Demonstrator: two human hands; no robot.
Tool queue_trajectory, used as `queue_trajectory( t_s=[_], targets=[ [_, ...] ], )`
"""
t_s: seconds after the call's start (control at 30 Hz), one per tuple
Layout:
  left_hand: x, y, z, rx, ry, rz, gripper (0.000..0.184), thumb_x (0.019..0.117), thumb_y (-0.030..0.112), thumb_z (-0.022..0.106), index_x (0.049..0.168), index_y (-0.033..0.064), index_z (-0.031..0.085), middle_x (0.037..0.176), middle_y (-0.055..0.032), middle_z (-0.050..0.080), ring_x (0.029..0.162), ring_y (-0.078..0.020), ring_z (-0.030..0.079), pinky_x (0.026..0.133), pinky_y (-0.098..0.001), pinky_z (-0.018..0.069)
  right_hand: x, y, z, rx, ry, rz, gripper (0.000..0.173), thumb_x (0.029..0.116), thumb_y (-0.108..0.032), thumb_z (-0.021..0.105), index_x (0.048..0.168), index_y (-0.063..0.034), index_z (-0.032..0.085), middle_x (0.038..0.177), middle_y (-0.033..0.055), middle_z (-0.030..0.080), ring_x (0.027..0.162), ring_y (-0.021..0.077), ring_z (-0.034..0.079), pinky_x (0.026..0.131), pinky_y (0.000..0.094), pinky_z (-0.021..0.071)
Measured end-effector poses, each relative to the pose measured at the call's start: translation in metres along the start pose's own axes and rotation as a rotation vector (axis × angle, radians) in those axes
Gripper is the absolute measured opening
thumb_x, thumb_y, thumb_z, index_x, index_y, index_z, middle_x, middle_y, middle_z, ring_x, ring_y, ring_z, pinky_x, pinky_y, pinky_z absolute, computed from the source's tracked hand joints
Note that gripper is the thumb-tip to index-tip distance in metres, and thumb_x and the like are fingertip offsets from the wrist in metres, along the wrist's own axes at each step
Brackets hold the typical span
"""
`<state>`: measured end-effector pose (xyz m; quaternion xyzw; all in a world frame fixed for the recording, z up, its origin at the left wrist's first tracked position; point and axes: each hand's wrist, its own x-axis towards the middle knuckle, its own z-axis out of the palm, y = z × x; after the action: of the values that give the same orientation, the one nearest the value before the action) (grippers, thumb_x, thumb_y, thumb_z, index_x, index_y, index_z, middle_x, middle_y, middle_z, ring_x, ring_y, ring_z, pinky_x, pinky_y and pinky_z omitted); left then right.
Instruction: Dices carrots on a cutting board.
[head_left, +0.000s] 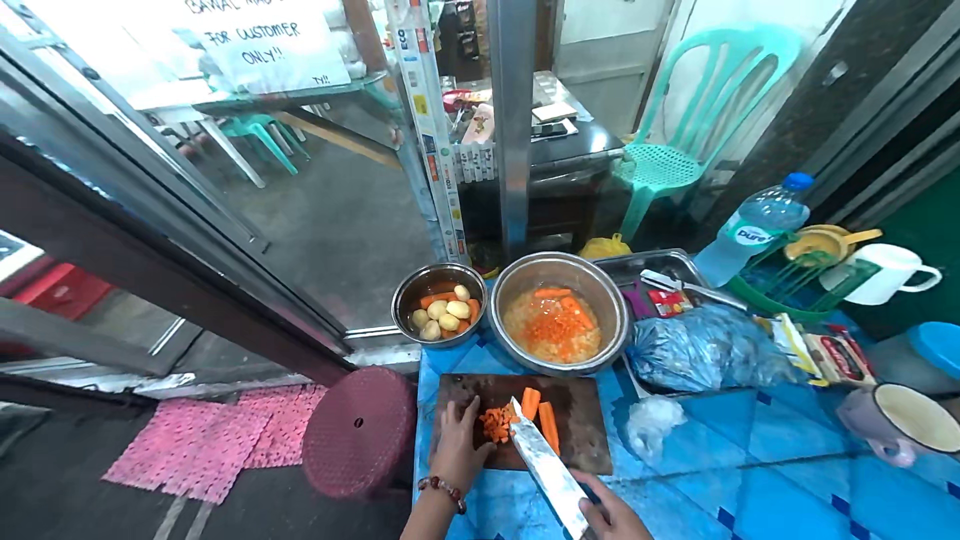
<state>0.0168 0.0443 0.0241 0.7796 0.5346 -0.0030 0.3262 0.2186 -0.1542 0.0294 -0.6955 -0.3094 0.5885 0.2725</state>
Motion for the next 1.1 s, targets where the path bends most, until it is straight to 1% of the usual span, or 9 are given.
queue_trajectory(
  t_s=[0.07,0.2,0.47,0.67,0.83,0.9,0.97,1.03,1.1],
  targets=[
    [0.001,0.005,0.004,-0.093,-0.022,0.025,0.073,0.0859,0.017,0.079,0.153,0.0129,0.05,0.152,-0.0248,0.042,0.138,-0.0376,0.047,0.114,-0.0414,0.0441,0.008,-0.002,0.001,-0.032,0.0,0.006,0.046,0.112,-0.025,0.041,0.157,-0.0181,0.042,0.088,0.0136,0.071,0.059,0.0205,0.064,0.053,0.0378,0.054],
    [0.003,0.007,0.011,-0.224,0.011,0.032,0.06,0.0901,0.011,0.075,0.147,0.0162,0.056,0.144,-0.024,0.047,0.115,-0.026,0.064,0.097,-0.0322,0.0562,0.019,-0.01,0.003,-0.108,-0.03,0.004,0.047,0.112,-0.025,0.042,0.158,-0.021,0.042,0.09,0.014,0.072,0.061,0.021,0.065,0.056,0.0384,0.0549],
    [-0.006,0.006,0.017,-0.407,0.144,-0.025,0.05,0.0899,0.006,0.074,0.138,0.0169,0.065,0.136,-0.0212,0.056,0.108,-0.0218,0.068,0.09,-0.0304,0.0595,0.019,-0.022,0.0,-0.105,-0.088,-0.038,0.046,0.1118,-0.024,0.043,0.157,-0.0214,0.044,0.091,0.0125,0.072,0.058,0.0179,0.062,0.054,0.0354,0.0526],
    [-0.012,0.055,-0.023,-0.505,0.275,0.152,0.049,0.0876,0.005,0.075,0.135,0.0162,0.068,0.13,-0.0166,0.06,0.106,-0.0173,0.069,0.088,-0.0284,0.0611,-0.021,-0.067,-0.04,-0.087,-0.025,-0.169,0.046,0.1111,-0.023,0.044,0.156,-0.0183,0.046,0.099,0.013,0.073,0.061,0.0192,0.065,0.055,0.0369,0.0549],
    [0.036,0.131,-0.062,-0.517,0.241,0.284,0.046,0.0925,0.005,0.072,0.137,0.0131,0.065,0.13,-0.0165,0.061,0.108,-0.0206,0.068,0.093,-0.0337,0.0599,-0.041,-0.121,-0.086,-0.178,0.16,-0.231,0.049,0.1094,-0.022,0.047,0.158,-0.0236,0.042,0.097,0.0098,0.071,0.062,0.0188,0.065,0.055,0.0372,0.0567],
    [0.059,0.154,-0.07,-0.348,0.174,0.259,0.045,0.0995,0.006,0.064,0.144,0.0118,0.06,0.138,-0.0171,0.06,0.12,-0.0264,0.064,0.103,-0.0402,0.0542,-0.038,-0.142,-0.1,-0.438,0.252,-0.189,0.053,0.1088,-0.023,0.049,0.16,-0.0289,0.038,0.108,0.0128,0.071,0.08,0.0255,0.071,0.072,0.0452,0.0604],
    [0.072,0.168,-0.067,-0.097,0.148,0.252,0.05,0.1026,0.004,0.053,0.152,0.0113,0.051,0.147,-0.0171,0.055,0.133,-0.0346,0.055,0.111,-0.0485,0.0458,-0.034,-0.161,-0.105,-0.638,0.278,-0.087,0.059,0.1082,-0.019,0.049,0.164,-0.0312,0.031,0.131,0.02,0.064,0.111,0.0366,0.068,0.097,0.0549,0.0542],
    [0.073,0.178,-0.056,0.031,0.161,0.233,0.066,0.0954,-0.004,0.054,0.157,0.0154,0.044,0.156,-0.0136,0.047,0.141,-0.0357,0.046,0.114,-0.0495,0.0427,-0.028,-0.168,-0.108,-0.697,0.277,-0.026,0.06,0.109,-0.019,0.047,0.164,-0.0317,0.028,0.135,0.0216,0.061,0.118,0.0386,0.065,0.101,0.0555,0.0521],
    [0.068,0.183,-0.043,0.096,0.159,0.269,0.085,0.0864,-0.01,0.061,0.161,0.0216,0.035,0.166,-0.0137,0.032,0.149,-0.038,0.035,0.115,-0.0523,0.0409,-0.025,-0.17,-0.112,-0.64,0.249,0.001,0.059,0.1101,-0.02,0.045,0.165,-0.031,0.027,0.128,0.0204,0.064,0.107,0.0358,0.069,0.094,0.0534,0.0559]
  ],
)
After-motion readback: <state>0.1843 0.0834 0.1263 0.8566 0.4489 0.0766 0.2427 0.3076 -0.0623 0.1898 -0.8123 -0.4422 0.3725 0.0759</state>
